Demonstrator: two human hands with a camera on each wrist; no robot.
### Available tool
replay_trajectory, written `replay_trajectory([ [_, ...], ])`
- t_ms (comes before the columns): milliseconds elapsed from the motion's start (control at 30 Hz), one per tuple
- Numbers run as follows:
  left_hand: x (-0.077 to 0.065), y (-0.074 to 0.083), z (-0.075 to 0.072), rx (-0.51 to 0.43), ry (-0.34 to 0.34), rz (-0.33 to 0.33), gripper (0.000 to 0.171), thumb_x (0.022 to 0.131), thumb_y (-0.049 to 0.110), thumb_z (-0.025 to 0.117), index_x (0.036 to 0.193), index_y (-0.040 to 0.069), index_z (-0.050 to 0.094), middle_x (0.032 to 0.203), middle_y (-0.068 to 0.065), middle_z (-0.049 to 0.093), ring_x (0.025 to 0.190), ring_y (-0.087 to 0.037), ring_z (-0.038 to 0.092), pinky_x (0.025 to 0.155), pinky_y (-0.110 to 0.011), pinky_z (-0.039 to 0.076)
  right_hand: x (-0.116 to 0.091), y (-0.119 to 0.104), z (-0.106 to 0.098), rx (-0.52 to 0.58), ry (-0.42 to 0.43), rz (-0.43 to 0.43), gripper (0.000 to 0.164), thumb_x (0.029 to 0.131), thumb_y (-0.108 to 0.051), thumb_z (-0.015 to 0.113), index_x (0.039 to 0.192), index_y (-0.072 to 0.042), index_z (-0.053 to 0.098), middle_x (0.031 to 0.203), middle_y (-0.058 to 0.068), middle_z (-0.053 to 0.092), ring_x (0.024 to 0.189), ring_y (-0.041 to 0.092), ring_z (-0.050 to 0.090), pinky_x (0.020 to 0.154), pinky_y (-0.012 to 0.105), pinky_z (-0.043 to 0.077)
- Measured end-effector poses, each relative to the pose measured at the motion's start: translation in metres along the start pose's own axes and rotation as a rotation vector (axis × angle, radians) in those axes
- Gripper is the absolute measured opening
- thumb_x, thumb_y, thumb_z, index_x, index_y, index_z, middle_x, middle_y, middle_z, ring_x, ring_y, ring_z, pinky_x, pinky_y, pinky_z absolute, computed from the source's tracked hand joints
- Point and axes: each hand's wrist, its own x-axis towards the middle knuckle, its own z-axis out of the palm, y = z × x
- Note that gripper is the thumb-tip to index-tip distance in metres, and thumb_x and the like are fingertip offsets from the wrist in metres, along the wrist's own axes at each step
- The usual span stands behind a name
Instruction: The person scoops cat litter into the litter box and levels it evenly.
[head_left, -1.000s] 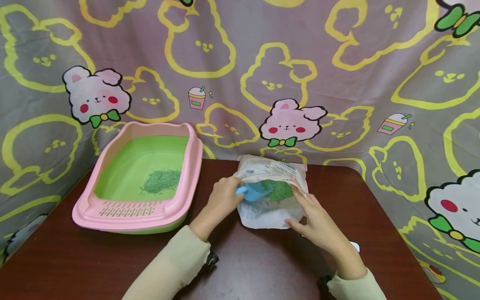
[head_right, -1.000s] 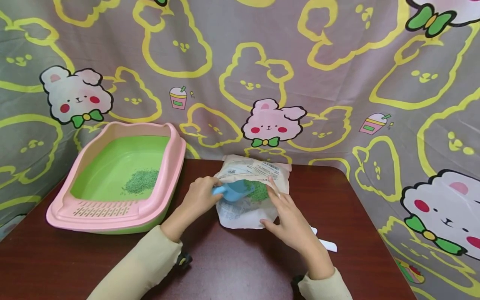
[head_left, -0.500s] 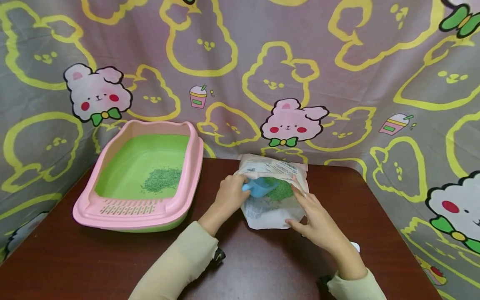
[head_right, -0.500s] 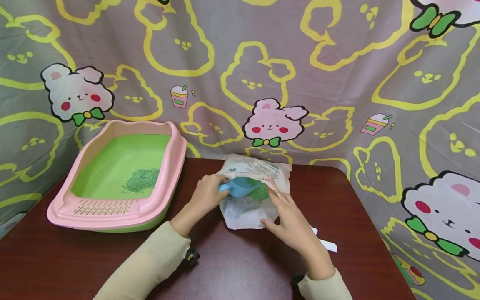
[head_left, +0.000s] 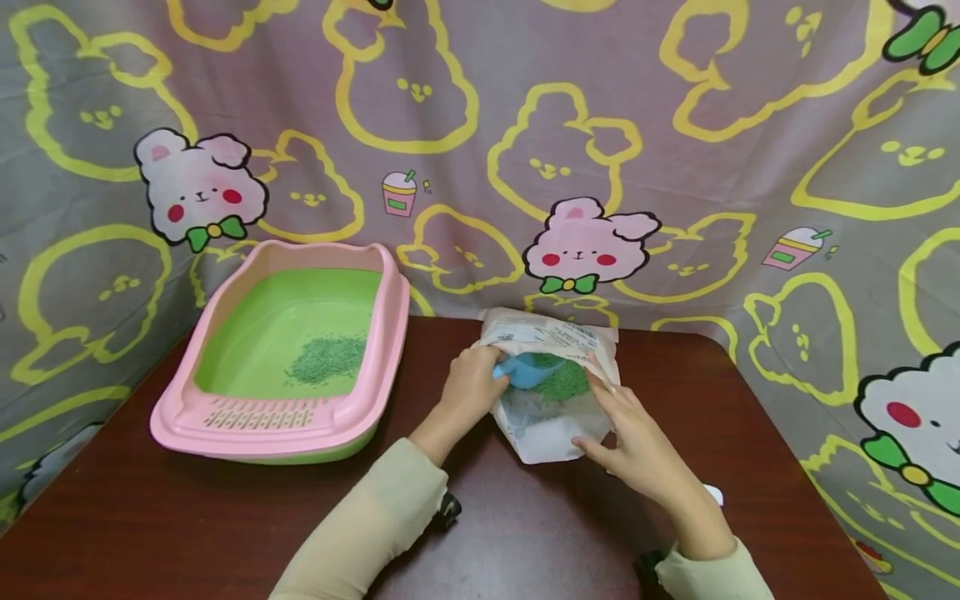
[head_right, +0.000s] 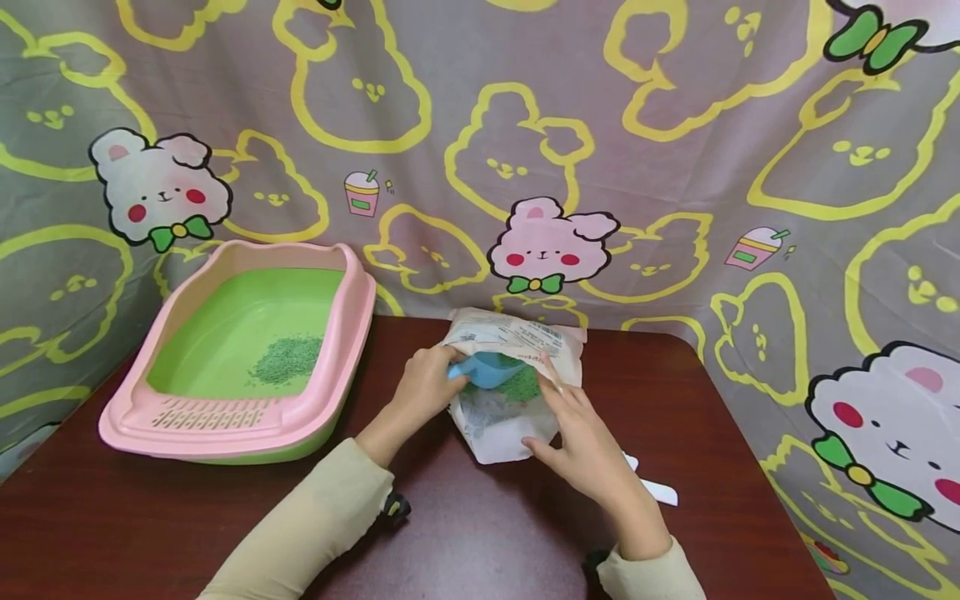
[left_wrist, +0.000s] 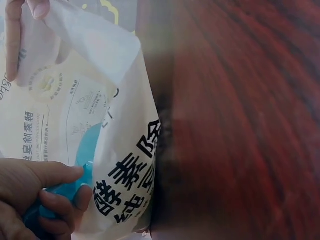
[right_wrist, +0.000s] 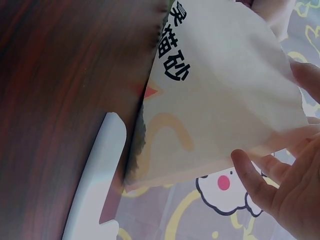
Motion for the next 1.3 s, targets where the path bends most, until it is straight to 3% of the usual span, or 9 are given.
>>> replay_trajectory([
  [300,-0.005,-0.004,0.0,-0.02,-0.005,0.003,0.02,0.079,0.012,0.077,0.098,0.006,0.075,0.097,-0.008,0.076,0.085,-0.029,0.07,0.075,-0.042,0.055,-0.002,0.002,0.0,0.023,0.006,-0.01,0.09,0.08,-0.017,0.083,0.153,0.0,0.033,0.166,0.01,0.022,0.115,0.021,0.043,0.073,0.026,0.046],
  [567,-0.015,-0.006,-0.008,-0.118,-0.019,-0.02,0.02,0.077,0.012,0.079,0.097,0.01,0.078,0.095,-0.005,0.077,0.074,-0.018,0.063,0.065,-0.031,0.05,-0.001,0.003,-0.001,0.018,0.001,-0.006,0.09,0.081,-0.017,0.082,0.154,0.0,0.031,0.166,0.01,0.021,0.115,0.023,0.045,0.076,0.03,0.046],
  [800,-0.021,-0.014,-0.01,-0.191,-0.043,0.003,0.018,0.076,0.016,0.084,0.093,0.013,0.078,0.099,-0.003,0.076,0.076,-0.016,0.06,0.066,-0.028,0.046,-0.002,0.004,-0.001,0.016,0.012,-0.013,0.089,0.081,-0.018,0.082,0.152,0.001,0.033,0.165,0.012,0.023,0.111,0.019,0.043,0.073,0.027,0.045],
  [1200,-0.019,-0.009,-0.015,-0.057,-0.059,0.047,0.018,0.077,0.012,0.082,0.095,0.011,0.077,0.096,-0.005,0.077,0.073,-0.02,0.064,0.063,-0.033,0.05,-0.002,0.005,0.001,0.042,0.035,-0.037,0.089,0.08,-0.012,0.082,0.153,0.0,0.033,0.165,0.01,0.024,0.106,0.017,0.044,0.069,0.021,0.046],
  [1300,-0.015,-0.006,-0.012,-0.036,-0.071,0.045,0.019,0.08,0.011,0.079,0.098,0.01,0.077,0.098,-0.006,0.076,0.079,-0.023,0.068,0.067,-0.036,0.054,-0.001,0.004,0.0,0.034,0.034,-0.037,0.09,0.08,-0.013,0.082,0.153,0.0,0.032,0.165,0.01,0.023,0.107,0.017,0.044,0.07,0.022,0.046],
])
